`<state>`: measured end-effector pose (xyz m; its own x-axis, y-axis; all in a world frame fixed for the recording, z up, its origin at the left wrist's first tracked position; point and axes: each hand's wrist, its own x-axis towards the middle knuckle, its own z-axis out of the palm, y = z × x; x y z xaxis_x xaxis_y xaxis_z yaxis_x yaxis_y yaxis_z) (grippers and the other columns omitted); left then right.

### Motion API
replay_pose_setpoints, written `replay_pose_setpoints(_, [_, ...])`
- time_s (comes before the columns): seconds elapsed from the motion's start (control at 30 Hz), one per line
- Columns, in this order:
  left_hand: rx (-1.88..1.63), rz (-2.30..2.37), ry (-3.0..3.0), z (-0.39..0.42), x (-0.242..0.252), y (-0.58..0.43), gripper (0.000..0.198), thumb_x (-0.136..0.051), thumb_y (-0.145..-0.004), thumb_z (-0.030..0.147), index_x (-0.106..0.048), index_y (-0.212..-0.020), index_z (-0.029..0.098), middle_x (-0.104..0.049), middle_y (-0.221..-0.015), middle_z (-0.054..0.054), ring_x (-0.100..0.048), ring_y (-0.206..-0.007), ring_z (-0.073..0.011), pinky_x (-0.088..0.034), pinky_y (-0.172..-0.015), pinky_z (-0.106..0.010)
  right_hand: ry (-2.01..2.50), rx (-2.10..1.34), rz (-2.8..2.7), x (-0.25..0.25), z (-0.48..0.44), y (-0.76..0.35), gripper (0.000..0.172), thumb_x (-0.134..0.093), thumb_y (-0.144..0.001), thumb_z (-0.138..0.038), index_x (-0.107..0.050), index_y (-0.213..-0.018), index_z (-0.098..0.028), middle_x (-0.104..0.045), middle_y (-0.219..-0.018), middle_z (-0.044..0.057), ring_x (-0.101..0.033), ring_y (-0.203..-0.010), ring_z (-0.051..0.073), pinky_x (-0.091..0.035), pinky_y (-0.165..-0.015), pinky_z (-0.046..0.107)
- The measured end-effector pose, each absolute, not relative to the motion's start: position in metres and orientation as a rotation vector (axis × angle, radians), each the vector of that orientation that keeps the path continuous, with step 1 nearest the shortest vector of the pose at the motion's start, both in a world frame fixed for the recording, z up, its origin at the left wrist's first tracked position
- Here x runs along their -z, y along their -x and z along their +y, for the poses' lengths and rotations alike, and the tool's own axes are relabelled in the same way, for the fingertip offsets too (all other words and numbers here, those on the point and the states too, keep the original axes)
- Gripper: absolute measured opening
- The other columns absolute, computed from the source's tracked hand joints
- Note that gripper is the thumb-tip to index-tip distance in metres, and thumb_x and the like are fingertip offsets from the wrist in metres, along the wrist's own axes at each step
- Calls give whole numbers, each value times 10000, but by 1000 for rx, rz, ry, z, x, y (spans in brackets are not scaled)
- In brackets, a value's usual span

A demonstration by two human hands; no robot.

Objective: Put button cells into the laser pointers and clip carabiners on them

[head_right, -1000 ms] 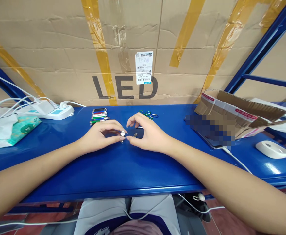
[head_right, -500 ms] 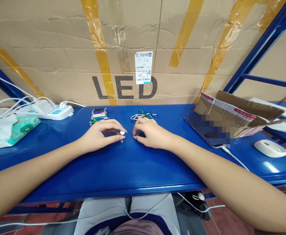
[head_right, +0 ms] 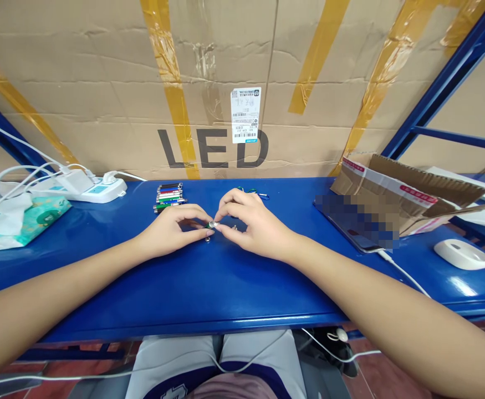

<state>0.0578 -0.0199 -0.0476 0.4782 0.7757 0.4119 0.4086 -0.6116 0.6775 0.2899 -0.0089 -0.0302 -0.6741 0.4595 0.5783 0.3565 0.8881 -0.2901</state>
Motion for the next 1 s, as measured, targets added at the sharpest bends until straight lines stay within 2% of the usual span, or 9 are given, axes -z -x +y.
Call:
replay_pose_setpoints(0.37, [-958, 917, -2114, -23, 46, -61, 204, -730, -830, 321, -749, -948, 156, -693, -951, -69, -704, -824, -175, -604, -781, -300, 449, -172, -2260, 31, -7, -287, 70, -672, -886, -195, -695, -952, -193, -564, -998, 80, -584, -970, 208, -502, -869, 394])
replay_pose_setpoints(1.0, [-938, 896, -2157, -23, 47, -60, 191, -725, -838, 308, -753, -960, 163, -698, -954, -66, -675, -863, -165, -583, -788, -275, 400, -214, -2241, 33, -8, -285, 63, -691, -875, -197, -702, -937, -201, -566, -986, 73, -595, -952, 201, -530, -868, 398])
